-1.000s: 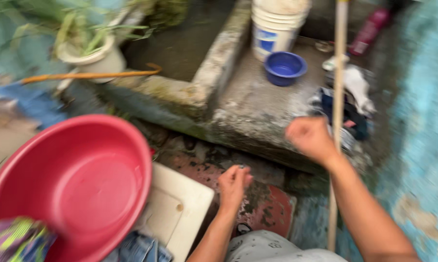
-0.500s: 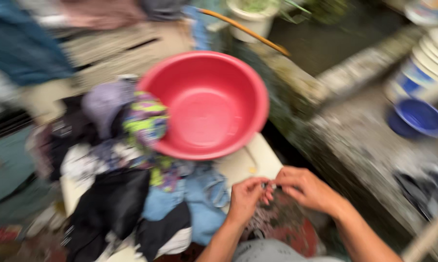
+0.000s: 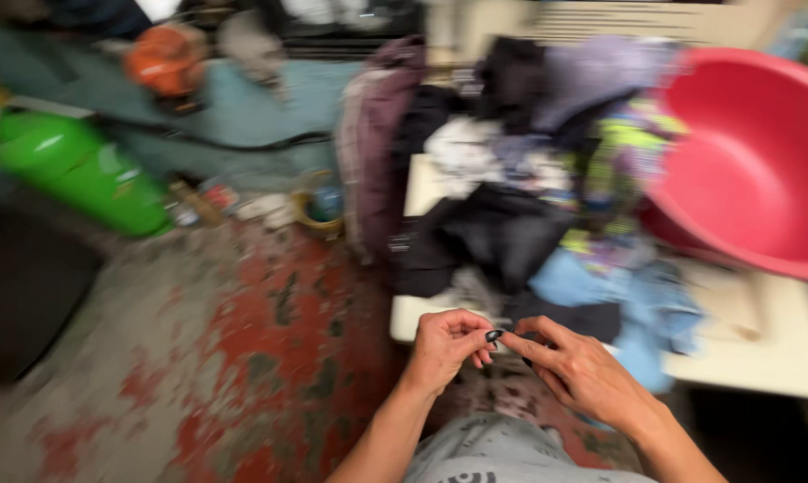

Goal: The person sorts through clothing items from a drawer and various surfaces, handling a cloth, a container, and garments one at a time.

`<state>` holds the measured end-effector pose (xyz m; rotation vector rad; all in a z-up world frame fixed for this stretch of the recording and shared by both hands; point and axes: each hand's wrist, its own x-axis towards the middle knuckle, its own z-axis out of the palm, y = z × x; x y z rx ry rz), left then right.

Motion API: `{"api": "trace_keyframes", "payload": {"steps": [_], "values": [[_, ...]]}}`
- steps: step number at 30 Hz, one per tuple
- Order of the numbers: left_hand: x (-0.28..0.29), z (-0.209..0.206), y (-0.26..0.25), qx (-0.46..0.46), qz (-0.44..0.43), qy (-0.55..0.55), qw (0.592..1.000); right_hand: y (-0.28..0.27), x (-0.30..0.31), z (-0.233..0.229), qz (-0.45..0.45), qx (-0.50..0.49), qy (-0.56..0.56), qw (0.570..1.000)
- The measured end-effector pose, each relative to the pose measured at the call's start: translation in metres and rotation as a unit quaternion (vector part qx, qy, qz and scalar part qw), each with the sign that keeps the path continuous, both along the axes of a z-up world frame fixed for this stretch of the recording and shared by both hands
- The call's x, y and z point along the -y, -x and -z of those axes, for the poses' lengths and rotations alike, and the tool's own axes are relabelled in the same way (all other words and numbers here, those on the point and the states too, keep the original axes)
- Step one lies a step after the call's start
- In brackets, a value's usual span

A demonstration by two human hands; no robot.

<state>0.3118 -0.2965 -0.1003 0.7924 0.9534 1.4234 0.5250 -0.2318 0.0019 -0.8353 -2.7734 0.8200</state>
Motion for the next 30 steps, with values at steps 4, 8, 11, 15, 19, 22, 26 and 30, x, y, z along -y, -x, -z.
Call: {"api": "trace_keyframes", "payload": {"steps": [4,8,11,15,19,22,26,30], "values": [[0.038,0.005,0.090,-0.023,-0.061,0.014,0.998,0.094,0.021,0.021,-0.040,-0.028,-0.022,0.999],[0.077,0.008,0.164,0.028,-0.083,0.057,0.995,0.176,0.039,0.029,-0.083,-0.017,0.034,0.996],[0.104,0.013,0.215,0.064,-0.105,0.069,0.990,0.231,0.049,0.033,-0.139,0.005,0.056,0.989],[0.146,0.027,0.261,0.103,-0.186,0.085,0.973,0.309,0.058,0.043,-0.223,0.016,0.076,0.972],[0.185,0.041,0.313,0.101,-0.292,0.114,0.944,0.397,0.067,0.046,-0.326,0.034,0.070,0.942],[0.211,0.053,0.368,0.103,-0.366,0.126,0.916,0.475,0.077,0.046,-0.403,0.019,0.075,0.912],[0.249,0.063,0.429,0.112,-0.454,0.110,0.877,0.582,0.094,0.049,-0.446,0.142,0.061,0.881],[0.281,0.065,0.498,0.101,-0.507,0.114,0.849,0.688,0.108,0.053,-0.576,0.064,0.036,0.814]]}}
